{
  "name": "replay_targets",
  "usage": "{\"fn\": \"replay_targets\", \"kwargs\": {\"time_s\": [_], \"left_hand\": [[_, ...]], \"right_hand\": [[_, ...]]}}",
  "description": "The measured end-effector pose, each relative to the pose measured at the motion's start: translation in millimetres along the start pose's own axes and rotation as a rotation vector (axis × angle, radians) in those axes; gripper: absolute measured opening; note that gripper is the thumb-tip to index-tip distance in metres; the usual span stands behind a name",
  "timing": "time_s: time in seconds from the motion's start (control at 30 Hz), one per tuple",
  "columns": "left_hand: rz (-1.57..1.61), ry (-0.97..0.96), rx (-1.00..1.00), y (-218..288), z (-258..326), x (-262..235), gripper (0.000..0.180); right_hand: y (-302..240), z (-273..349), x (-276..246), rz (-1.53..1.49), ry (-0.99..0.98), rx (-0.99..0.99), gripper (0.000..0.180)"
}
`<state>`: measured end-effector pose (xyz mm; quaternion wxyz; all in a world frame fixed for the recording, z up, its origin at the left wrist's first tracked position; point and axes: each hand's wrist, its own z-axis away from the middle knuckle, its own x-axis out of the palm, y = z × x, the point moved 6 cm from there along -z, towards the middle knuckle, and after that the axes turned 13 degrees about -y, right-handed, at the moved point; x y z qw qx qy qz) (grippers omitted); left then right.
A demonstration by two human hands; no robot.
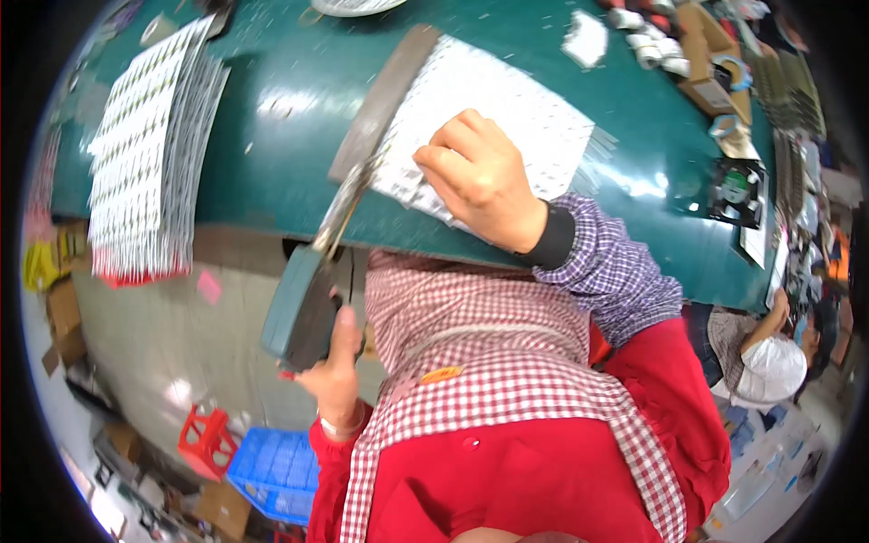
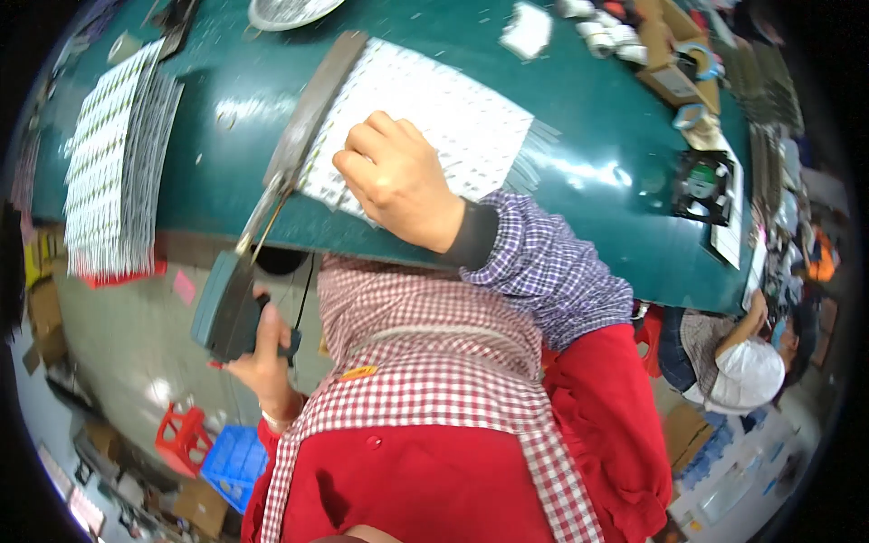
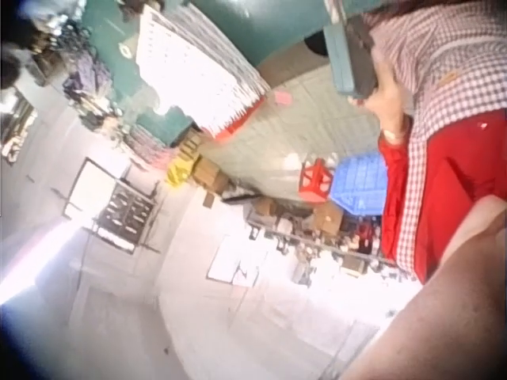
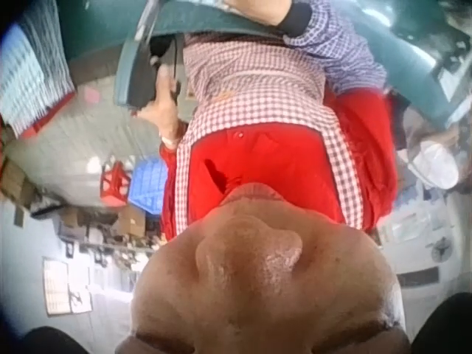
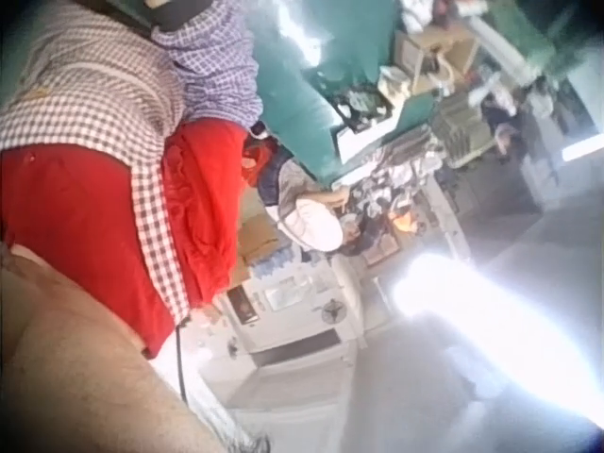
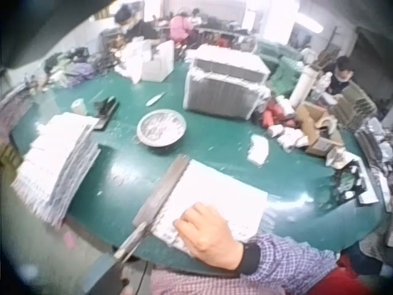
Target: The person solders electronic components onto a circuit board sheet using a soldering gun, repeatedly taking parts from bundles on the table by hand.
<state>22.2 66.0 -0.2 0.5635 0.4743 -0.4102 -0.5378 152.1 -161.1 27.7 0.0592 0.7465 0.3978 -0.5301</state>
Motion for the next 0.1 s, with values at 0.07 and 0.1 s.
{"fn": "replay_targets", "kwargs": {"time_s": [0.07,0.1], "left_hand": [[0.078,-0.038,0.019,-3.4,-0.2,-7.0,0.045],[0.067,-0.081,0.102,4.1,-4.4,-6.0,0.046]], "right_hand": [[27.3,5.7,-21.1,-0.018,0.080,0.058,0.022],[49.6,13.4,-30.9,0.064,0.135,0.093,0.021]]}}
